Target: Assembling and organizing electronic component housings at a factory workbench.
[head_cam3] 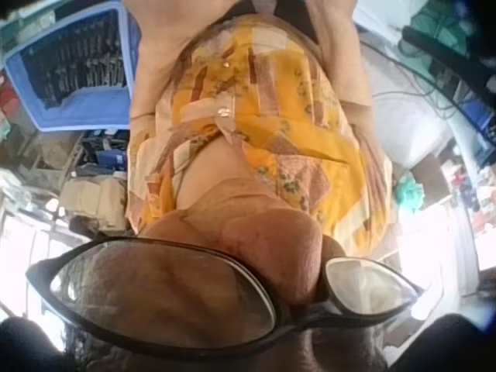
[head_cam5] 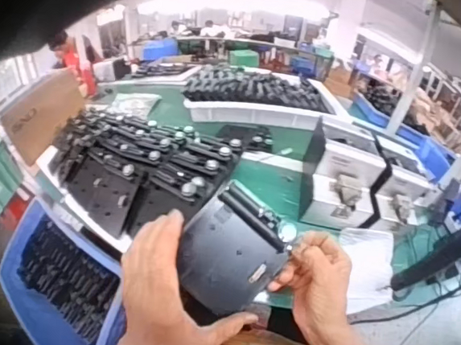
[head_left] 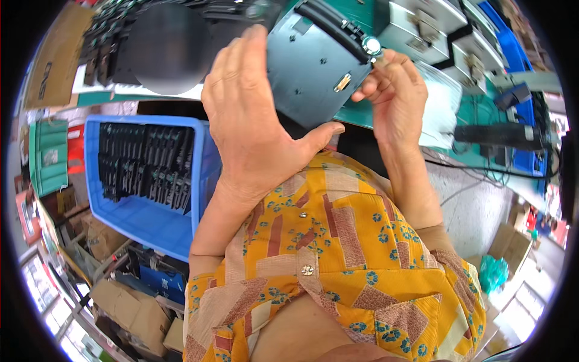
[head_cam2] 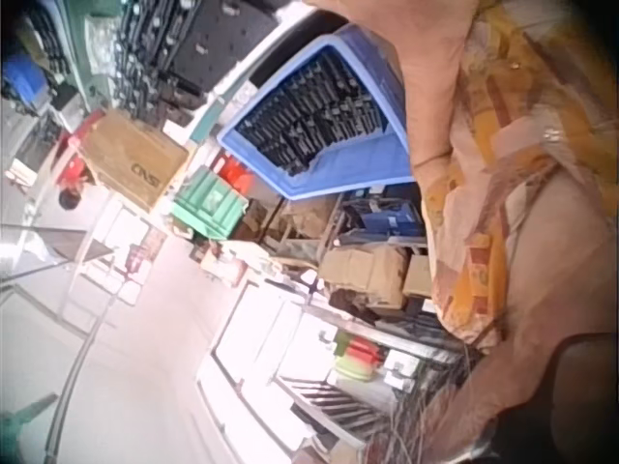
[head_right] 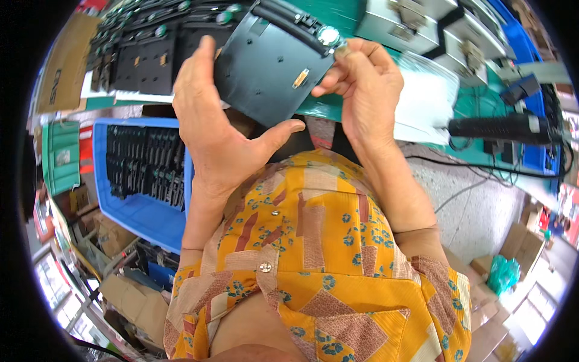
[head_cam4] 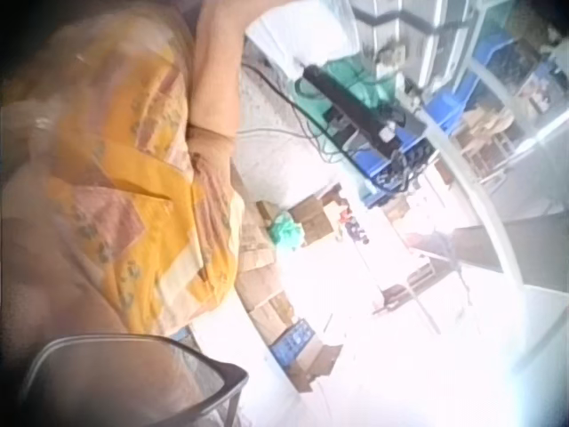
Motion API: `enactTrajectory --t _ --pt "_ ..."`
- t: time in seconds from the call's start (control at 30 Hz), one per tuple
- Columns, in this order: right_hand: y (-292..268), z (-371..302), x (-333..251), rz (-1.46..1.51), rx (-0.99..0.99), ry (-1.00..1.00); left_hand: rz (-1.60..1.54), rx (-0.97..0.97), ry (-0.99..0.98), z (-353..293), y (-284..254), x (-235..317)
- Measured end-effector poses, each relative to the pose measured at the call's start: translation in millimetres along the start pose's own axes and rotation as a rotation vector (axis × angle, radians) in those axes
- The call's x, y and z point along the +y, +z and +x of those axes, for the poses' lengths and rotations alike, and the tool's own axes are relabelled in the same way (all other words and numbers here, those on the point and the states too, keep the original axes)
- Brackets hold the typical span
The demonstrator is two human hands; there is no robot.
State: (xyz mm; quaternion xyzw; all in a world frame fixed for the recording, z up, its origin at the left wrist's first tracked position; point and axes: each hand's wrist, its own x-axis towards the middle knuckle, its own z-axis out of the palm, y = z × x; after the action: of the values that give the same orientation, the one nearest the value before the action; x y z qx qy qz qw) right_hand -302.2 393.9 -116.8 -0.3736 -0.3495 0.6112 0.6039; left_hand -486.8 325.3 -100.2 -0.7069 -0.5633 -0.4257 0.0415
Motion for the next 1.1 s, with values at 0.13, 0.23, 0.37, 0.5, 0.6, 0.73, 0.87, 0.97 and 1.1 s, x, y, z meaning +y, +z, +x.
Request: enactTrajectory --t 0.13,0.23,0.37,0.5,0.6,0.73,0.87,0.97,1.1 --pt "-33 -16 -5 0.017 0.098 -0.005 -0.046 -0.14 0.036 8 33 22" --pt "-62 -26 -12 0.017 0.12 -0.006 -0.127 -0.187 0.06 13 55 36" --pt "-89 -55 -39 -0.095 0.22 0.187 -0.196 -0.295 0.165 32 71 43" --pt "-131 -90 -61 -0.286 0.169 0.176 -0.267 -0.422 0.267 46 90 51" --pt "-154 -97 -62 -0.15 0.122 -0.167 -0.269 -0.542 0.273 49 104 49" --pt "-177 -92 -68 -0.225 0.12 -0.184 -0.247 -0.686 0.266 47 116 51" --pt "-196 -93 -69 -0.312 0.077 -0.18 -0.144 -0.721 0.298 38 121 50" --pt "-204 -89 -67 -0.314 0.07 -0.227 -0.063 -0.716 0.271 34 114 57" --pt "-212 -81 -71 -0.52 0.094 -0.352 -0.061 -0.59 0.169 4 113 74"
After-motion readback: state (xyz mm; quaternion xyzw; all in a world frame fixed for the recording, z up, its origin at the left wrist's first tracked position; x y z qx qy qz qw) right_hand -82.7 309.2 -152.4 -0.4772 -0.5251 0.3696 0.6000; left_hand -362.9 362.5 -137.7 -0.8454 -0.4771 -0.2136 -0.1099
